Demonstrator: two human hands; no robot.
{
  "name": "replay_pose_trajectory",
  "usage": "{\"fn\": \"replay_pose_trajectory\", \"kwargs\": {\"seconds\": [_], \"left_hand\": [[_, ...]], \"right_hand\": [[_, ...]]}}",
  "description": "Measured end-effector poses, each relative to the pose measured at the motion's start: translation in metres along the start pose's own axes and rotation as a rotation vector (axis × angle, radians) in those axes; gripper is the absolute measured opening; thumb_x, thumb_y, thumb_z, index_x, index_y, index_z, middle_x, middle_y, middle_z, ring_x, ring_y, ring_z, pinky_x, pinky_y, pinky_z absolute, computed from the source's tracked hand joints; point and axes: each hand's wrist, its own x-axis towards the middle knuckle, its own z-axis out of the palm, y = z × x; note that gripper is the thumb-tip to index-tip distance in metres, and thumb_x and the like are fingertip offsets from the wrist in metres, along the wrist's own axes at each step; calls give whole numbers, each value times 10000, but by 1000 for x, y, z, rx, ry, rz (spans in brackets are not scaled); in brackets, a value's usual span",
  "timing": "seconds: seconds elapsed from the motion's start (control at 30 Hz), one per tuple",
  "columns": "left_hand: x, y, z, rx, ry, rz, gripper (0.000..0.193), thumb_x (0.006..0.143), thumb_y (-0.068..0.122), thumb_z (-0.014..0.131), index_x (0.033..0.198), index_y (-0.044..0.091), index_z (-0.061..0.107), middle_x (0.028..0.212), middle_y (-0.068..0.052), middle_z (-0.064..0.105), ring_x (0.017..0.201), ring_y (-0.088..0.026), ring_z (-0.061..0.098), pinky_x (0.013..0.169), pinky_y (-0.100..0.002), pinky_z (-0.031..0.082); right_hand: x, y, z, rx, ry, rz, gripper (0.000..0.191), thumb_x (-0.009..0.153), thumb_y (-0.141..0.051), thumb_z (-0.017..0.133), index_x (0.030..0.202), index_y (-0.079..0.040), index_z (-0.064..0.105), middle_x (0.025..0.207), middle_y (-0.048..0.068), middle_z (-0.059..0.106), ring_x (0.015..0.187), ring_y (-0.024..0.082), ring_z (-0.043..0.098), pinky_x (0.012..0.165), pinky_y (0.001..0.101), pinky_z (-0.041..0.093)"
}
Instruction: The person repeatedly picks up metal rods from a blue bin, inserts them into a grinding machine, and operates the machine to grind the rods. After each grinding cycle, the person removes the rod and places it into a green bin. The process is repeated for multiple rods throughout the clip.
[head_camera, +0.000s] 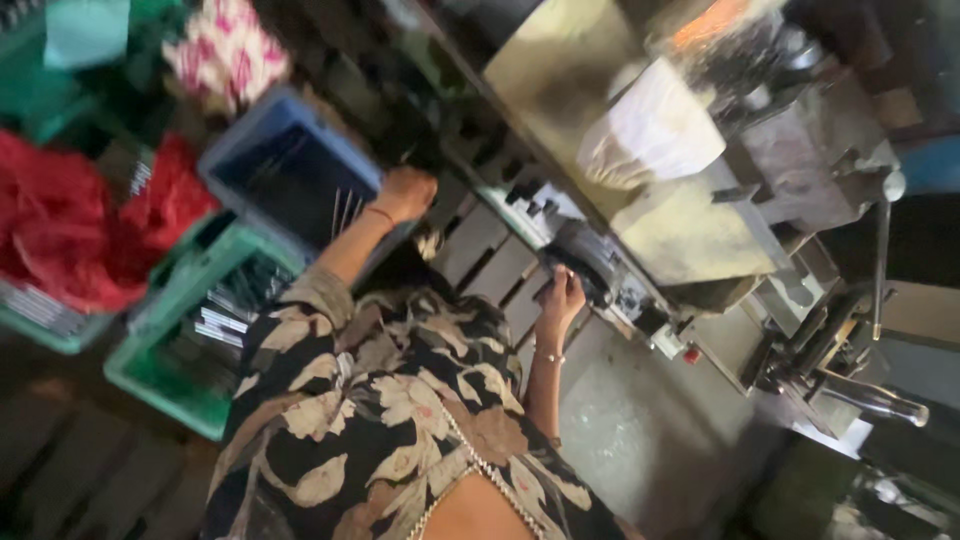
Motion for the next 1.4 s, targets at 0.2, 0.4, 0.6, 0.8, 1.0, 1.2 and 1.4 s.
{"fn": "replay_pose_trajectory", "kwargs": {"seconds": [0.2, 0.4, 0.6, 0.8, 1.0, 1.2, 1.4], "left_hand": [[64, 10, 0, 287, -492, -51, 262, 894, 271, 607, 1016, 159, 810, 1096, -141, 760, 1034, -353, 723, 877, -501, 564], [107, 8, 8, 391, -674, 28, 268, 897, 276, 604, 1028, 160, 807, 1114, -140, 754, 1050, -352, 715, 889, -508, 555], [133, -7, 30, 425, -791, 57, 275, 901, 281, 600, 1039, 161, 805, 1131, -138, 748, 1067, -351, 708, 902, -514, 547], [143, -16, 47, 431, -826, 61, 281, 904, 286, 597, 1051, 162, 802, 1149, -136, 742, 1083, -350, 700, 914, -520, 538], [145, -15, 49, 432, -833, 51, 288, 907, 291, 594, 1063, 163, 800, 1166, -134, 735, 1100, -349, 692, 927, -527, 530], [142, -14, 43, 436, -829, 46, 295, 911, 296, 591, 1074, 165, 798, 1184, -133, 729, 1116, -348, 684, 939, -533, 522], [134, -14, 41, 442, -832, 49, 301, 914, 301, 588, 1086, 166, 795, 1201, -131, 723, 1133, -347, 677, 951, -539, 513]], "right_hand": [[56, -12, -4, -42, 201, -121, 231, 1006, -259, 679, 956, -33, 696, 652, -86, 489, 533, 23, 395, 455, 235, 306], [93, -18, -22, -216, 330, -80, 256, 979, -265, 692, 977, -14, 744, 607, -34, 478, 511, 42, 383, 441, 266, 302], [119, -11, -14, -214, 367, -73, 276, 977, -250, 684, 993, 22, 729, 675, -54, 582, 605, 34, 454, 516, 248, 383], [126, 6, -3, -297, 347, -86, 261, 970, -241, 702, 957, 16, 744, 663, -27, 570, 617, 47, 443, 522, 269, 370], [117, 11, 0, -382, 349, 18, 236, 950, -261, 705, 971, -34, 766, 597, -1, 537, 550, 77, 413, 485, 301, 324], [105, 14, -5, -376, 317, -14, 287, 981, -278, 711, 931, 4, 732, 625, 6, 523, 582, 79, 408, 502, 310, 330], [91, 9, -3, -393, 341, -106, 263, 937, -282, 713, 963, -22, 732, 701, 32, 698, 629, 99, 588, 573, 314, 488]]}}
